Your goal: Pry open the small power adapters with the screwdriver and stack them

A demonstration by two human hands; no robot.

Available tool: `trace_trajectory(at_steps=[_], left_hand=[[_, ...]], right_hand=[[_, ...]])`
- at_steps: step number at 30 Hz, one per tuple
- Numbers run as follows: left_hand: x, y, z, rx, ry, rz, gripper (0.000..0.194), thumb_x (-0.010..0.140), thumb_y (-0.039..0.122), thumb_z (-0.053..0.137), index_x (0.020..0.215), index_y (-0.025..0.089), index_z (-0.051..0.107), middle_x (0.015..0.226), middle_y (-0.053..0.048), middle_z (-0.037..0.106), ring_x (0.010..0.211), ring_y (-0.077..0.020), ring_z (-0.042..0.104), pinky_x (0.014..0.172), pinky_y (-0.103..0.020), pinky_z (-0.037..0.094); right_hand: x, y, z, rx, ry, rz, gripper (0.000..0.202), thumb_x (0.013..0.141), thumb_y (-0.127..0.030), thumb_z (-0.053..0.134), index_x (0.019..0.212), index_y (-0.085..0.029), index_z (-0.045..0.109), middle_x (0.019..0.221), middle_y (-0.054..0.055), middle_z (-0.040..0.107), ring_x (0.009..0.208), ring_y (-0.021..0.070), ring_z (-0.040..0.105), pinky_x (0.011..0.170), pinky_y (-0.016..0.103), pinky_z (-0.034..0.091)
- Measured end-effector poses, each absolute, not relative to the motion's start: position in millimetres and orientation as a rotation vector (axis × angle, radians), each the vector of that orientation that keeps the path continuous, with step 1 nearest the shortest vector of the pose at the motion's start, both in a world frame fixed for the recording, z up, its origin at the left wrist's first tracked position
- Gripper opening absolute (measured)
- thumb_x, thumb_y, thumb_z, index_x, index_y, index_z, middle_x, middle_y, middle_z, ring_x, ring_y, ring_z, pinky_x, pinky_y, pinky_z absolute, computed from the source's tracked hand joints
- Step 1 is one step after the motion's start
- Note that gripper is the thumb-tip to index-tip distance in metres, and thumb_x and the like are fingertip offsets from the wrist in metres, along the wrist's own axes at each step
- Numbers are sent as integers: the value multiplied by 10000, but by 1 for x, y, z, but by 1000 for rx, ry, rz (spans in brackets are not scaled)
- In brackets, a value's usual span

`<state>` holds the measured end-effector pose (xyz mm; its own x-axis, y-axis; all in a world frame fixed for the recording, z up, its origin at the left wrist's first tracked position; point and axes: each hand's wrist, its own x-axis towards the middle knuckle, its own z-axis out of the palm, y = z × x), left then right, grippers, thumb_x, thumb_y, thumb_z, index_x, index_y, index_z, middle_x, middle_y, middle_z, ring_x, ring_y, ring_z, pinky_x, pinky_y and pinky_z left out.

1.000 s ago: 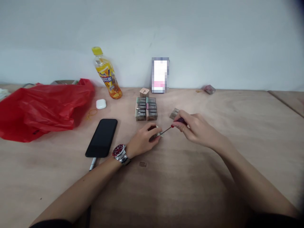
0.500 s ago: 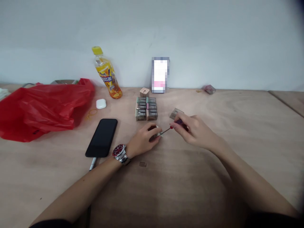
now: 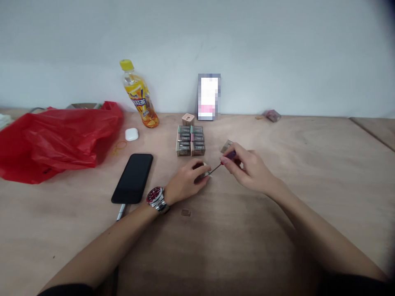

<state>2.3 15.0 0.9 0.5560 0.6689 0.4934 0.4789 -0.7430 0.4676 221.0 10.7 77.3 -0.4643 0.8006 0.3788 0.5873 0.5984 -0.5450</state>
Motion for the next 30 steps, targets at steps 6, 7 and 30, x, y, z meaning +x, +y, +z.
trace_trajectory(at_steps=[6,7,30], left_hand=[[3,15,0,2513,945,974,243,891,187,571,1131,189,610,1124,-98,577,1014,-188,604,887,-344,533],[3,15,0,2514,945,973,244,890,186,571,1131,190,609,1125,-98,576,1008,-188,605,882,-346,535],[2,17,0,2540,916,967,251,897,181,564,1144,197,607,1158,-107,568,1043,-199,604,900,-361,542]], right_hand=[[221,13,75,-1189,-2141,331,267,905,-426,580,805,-185,525,604,-26,584,489,92,494,506,238,354],[222,12,76,-1173,-2167,368,237,923,-415,551,881,-183,536,633,-22,599,509,97,511,515,239,366],[212,16,56,-1144,-1964,556,325,864,-380,640,668,-192,462,515,-50,499,448,74,441,451,223,334]])
